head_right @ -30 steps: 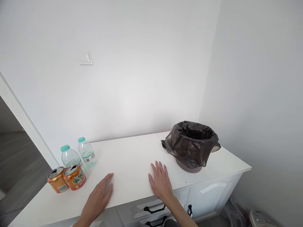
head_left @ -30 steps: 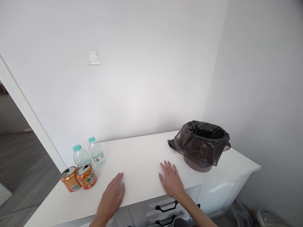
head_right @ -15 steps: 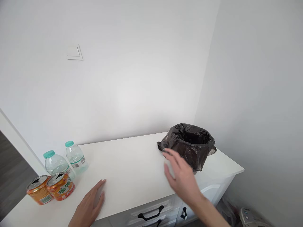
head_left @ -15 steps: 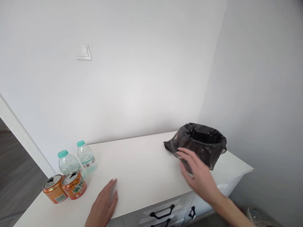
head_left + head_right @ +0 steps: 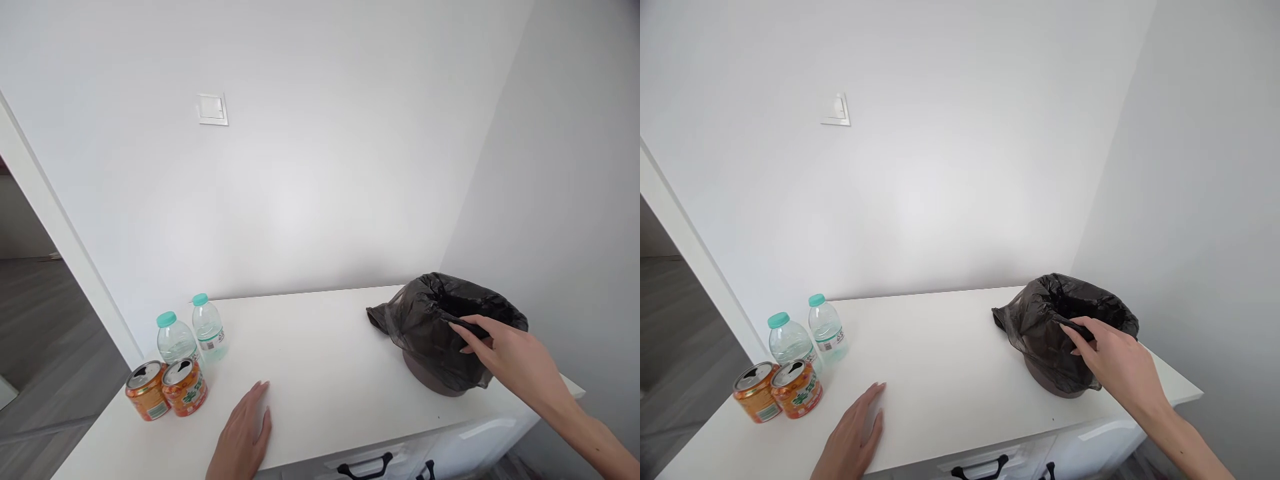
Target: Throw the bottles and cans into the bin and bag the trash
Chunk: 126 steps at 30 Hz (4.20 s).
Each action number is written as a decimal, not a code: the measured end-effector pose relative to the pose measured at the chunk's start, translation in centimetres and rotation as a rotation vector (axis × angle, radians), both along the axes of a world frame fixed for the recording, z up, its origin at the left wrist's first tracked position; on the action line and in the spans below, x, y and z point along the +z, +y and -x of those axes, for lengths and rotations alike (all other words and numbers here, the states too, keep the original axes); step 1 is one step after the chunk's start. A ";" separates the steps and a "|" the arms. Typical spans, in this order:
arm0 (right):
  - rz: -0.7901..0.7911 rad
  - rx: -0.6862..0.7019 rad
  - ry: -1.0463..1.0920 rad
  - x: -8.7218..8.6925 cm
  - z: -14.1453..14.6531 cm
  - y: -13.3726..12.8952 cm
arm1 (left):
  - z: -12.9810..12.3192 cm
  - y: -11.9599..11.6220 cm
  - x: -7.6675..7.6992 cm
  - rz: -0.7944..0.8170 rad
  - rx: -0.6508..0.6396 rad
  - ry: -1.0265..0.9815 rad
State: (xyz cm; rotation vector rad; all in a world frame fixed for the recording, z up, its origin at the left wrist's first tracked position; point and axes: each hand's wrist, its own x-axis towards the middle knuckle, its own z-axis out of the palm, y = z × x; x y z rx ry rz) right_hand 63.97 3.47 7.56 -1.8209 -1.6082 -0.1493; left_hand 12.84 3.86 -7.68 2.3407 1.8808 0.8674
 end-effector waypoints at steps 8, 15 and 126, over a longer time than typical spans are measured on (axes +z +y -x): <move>-0.042 0.200 0.088 1.0 6.8 -2.2 | 0.4 -0.1 -0.4 -0.011 -0.025 -0.049; -0.106 0.523 0.123 1.7 15.0 -2.8 | -0.1 -0.9 0.3 0.029 -0.031 -0.065; 0.211 0.299 0.672 -18.0 9.1 4.1 | 6.8 3.0 24.7 -0.188 0.366 0.148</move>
